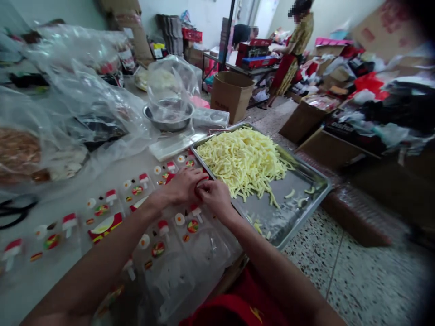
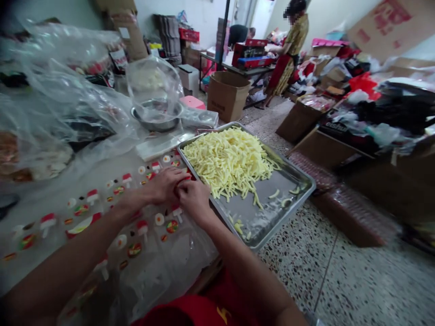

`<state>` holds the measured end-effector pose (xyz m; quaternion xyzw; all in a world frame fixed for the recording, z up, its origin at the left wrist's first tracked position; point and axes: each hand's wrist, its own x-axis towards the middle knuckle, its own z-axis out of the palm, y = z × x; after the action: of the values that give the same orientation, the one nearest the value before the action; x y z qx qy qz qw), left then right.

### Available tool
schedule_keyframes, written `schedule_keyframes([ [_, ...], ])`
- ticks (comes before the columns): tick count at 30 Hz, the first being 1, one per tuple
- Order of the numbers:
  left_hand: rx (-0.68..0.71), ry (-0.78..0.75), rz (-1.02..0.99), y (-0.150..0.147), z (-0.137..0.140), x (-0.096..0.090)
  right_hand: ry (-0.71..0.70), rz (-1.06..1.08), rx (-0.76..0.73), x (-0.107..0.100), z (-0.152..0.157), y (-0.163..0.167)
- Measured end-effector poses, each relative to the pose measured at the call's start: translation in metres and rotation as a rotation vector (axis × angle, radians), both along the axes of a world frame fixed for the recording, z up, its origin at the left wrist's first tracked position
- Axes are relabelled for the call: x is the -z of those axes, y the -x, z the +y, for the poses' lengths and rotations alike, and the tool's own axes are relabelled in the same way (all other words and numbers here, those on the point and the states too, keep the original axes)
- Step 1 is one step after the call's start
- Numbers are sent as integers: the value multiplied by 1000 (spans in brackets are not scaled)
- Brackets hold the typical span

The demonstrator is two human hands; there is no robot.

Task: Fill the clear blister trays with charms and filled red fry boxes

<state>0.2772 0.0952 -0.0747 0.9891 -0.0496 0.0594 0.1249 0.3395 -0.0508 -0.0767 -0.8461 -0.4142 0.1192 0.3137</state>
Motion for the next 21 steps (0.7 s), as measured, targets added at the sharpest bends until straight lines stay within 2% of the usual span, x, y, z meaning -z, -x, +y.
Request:
schedule_keyframes([
  [4,-49,37,-18,15,18,2,-113,65,25,-3,-25,-5],
  [7,-79,-7,-5,23,15,1,-72,-92,60,-13,-51,-5],
  [10,-41,-42,-84,19,-16,-5,-14,-281,52,-25,-71,3],
  [12,-6,-35,-119,14,-45,-10,-3,-314,-12,-31,-82,6],
  [14,-32,-45,-115,11,-70,-14,-1,-311,-124,-33,-98,1],
  [16,-135,-83,-101,8,-85,-15,29,-274,-190,-31,-119,-18],
  [17,-189,-93,-90,7,-89,-14,43,-248,-176,-28,-132,-32],
  [19,-262,-71,-72,4,-93,-14,68,-223,-68,-19,-154,-66],
  [21,-272,-16,-76,0,-97,-16,105,-281,4,-10,-170,-102],
])
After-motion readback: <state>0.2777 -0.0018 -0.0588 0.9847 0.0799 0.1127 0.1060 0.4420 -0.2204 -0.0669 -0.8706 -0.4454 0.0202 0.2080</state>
